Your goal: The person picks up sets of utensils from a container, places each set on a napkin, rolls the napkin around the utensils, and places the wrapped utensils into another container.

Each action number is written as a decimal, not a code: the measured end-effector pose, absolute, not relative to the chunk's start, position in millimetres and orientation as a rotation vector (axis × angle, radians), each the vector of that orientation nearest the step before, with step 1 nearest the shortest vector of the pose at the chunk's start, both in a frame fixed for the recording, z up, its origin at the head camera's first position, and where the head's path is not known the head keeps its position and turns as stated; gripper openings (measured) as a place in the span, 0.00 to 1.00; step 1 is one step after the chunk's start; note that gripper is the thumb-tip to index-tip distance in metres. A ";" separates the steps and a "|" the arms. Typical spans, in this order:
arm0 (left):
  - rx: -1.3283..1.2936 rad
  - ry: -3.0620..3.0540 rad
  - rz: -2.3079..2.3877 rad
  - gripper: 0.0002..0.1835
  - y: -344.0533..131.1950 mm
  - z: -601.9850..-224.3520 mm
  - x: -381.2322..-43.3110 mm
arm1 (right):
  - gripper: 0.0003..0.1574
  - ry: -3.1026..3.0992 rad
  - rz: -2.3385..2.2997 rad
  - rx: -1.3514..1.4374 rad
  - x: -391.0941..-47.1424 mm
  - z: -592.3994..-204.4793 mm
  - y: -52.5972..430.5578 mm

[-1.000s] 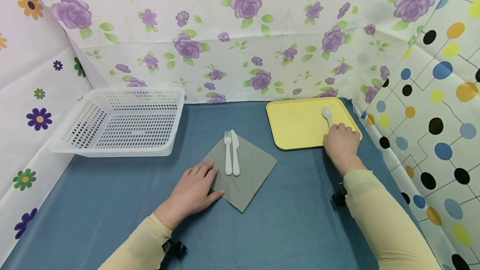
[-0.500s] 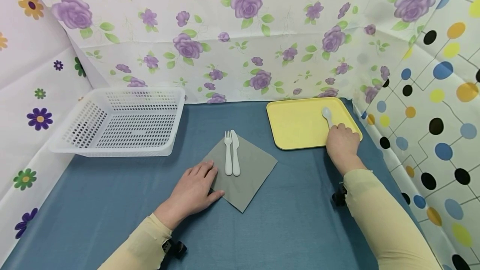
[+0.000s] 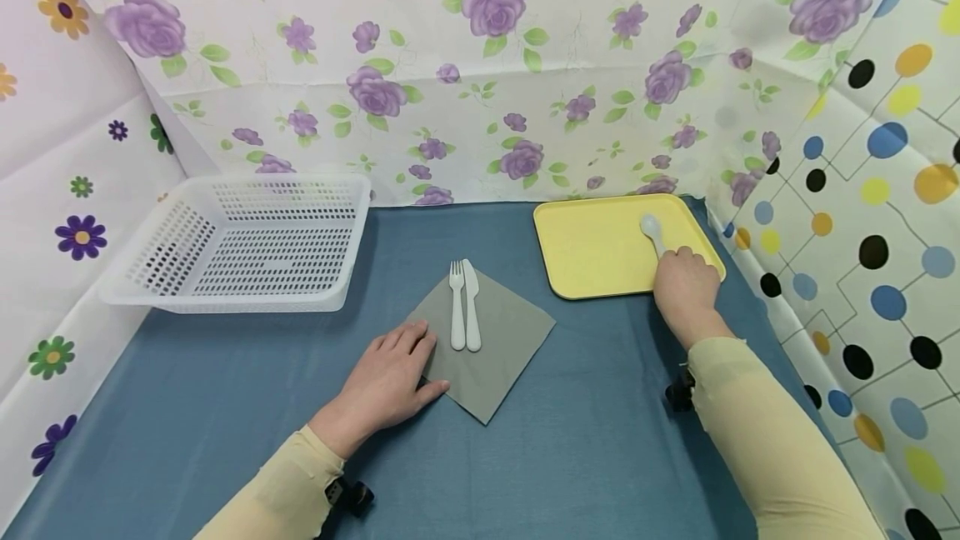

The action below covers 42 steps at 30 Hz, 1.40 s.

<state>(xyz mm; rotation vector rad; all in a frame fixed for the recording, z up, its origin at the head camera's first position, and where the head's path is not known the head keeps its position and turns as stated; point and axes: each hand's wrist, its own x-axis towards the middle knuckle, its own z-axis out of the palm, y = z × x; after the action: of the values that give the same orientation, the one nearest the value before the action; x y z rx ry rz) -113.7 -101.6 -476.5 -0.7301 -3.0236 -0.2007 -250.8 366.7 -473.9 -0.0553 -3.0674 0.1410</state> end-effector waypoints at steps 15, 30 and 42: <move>-0.734 -3.026 -0.192 0.40 -101.6 -476.6 -114.8 | 0.18 -3.098 0.125 -0.029 -252.1 -471.2 369.2; -0.728 -3.031 -0.197 0.40 -101.5 -478.7 -115.0 | 0.21 -3.087 0.145 0.035 -252.0 -468.5 370.1; -0.725 -3.038 -0.202 0.39 -101.7 -479.1 -115.2 | 0.16 -3.022 0.179 0.061 -246.9 -466.7 364.2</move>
<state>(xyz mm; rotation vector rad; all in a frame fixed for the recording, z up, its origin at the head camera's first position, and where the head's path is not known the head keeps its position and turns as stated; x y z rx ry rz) -115.2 -101.7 -479.1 -0.7247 -3.0382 -0.2022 -246.9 364.2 -466.7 0.0611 -3.0220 0.1791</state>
